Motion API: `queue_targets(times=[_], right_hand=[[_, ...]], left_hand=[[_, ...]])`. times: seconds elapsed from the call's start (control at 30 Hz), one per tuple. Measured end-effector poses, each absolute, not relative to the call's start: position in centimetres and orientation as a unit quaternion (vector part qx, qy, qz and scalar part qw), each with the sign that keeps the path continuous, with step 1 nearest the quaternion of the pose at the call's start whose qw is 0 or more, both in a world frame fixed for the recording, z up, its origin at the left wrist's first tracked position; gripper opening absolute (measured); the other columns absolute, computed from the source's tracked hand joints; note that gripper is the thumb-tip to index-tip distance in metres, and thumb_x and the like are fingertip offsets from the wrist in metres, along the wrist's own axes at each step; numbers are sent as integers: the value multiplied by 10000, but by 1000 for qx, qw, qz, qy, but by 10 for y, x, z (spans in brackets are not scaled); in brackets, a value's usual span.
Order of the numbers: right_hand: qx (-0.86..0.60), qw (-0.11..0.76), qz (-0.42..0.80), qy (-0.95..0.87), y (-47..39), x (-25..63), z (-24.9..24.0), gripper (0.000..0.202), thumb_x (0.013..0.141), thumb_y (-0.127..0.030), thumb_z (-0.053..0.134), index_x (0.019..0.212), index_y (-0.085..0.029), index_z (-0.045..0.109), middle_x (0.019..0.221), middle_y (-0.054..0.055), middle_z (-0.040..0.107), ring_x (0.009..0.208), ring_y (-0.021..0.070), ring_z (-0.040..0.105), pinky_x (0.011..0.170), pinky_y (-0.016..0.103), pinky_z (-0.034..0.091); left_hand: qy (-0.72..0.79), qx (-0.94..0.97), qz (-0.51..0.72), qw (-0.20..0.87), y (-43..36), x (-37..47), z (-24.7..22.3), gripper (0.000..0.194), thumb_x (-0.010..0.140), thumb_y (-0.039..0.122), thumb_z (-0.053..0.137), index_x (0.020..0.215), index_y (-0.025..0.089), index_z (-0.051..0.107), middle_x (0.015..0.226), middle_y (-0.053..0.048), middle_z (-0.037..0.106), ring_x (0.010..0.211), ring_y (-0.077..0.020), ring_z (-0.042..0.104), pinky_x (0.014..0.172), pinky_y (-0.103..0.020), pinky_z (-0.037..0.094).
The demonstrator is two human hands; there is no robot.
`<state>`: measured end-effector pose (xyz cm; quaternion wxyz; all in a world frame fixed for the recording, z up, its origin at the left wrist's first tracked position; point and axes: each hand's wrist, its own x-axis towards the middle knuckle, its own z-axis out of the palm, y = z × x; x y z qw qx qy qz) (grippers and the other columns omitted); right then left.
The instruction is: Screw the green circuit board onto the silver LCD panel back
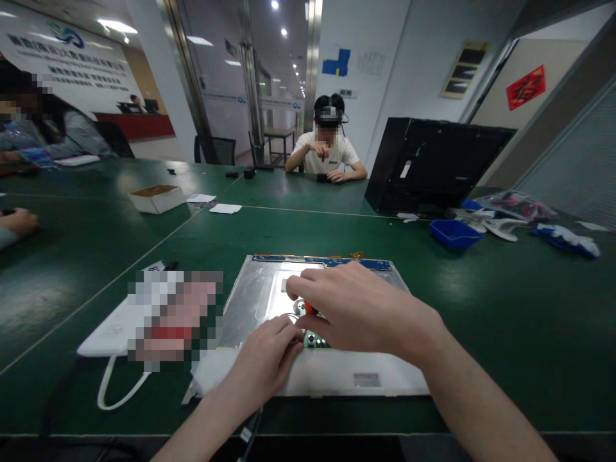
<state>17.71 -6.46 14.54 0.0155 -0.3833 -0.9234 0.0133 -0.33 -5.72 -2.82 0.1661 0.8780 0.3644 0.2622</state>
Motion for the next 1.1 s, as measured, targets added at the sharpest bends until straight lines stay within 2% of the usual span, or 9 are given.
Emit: queue_targets(times=[0.23, 0.43, 0.6, 0.77, 0.93, 1.1], right_hand=[[-362, 6, 25, -932, -68, 180, 146, 177, 842, -194, 560, 1015, -185, 524, 934, 52, 657, 721, 172, 573, 534, 294, 308], [-366, 14, 1, -931, -65, 177, 146, 100, 895, -194, 519, 994, -183, 533, 919, 52, 682, 691, 163, 593, 524, 292, 284], [-398, 5, -5, -917, -62, 176, 145, 98, 939, -255, 528, 992, -178, 559, 877, 59, 704, 714, 181, 631, 528, 290, 284], [-375, 21, 8, -927, -63, 178, 145, 120, 914, -240, 523, 1008, -177, 559, 950, 62, 692, 728, 174, 615, 529, 294, 287], [-350, 16, 16, -936, -66, 179, 147, 103, 858, -195, 533, 960, -177, 538, 919, 50, 670, 688, 162, 574, 512, 293, 278], [-371, 7, -5, -929, -66, 177, 147, 75, 904, -197, 514, 969, -178, 547, 902, 55, 686, 686, 160, 593, 521, 298, 269]], left_hand=[[360, 880, 256, 178, -59, -3, -24, 189, 864, 107, 448, 940, 189, 600, 973, -78, 648, 910, -245, 604, 761, -350, 487], [358, 881, 259, 170, -58, -3, -23, 168, 881, 119, 453, 940, 198, 589, 970, -73, 645, 894, -236, 609, 742, -334, 480], [363, 881, 258, 158, -59, -3, -22, 141, 869, 108, 487, 900, 205, 585, 914, -56, 651, 852, -227, 619, 698, -316, 466], [359, 881, 262, 159, -59, -4, -25, 155, 864, 104, 473, 917, 202, 580, 952, -65, 650, 883, -230, 616, 729, -328, 474], [357, 883, 258, 162, -58, -4, -26, 175, 856, 105, 451, 923, 196, 585, 949, -72, 645, 891, -238, 607, 734, -337, 479], [358, 884, 259, 154, -57, -3, -25, 165, 878, 123, 450, 929, 197, 588, 955, -75, 648, 887, -238, 610, 731, -339, 480]])
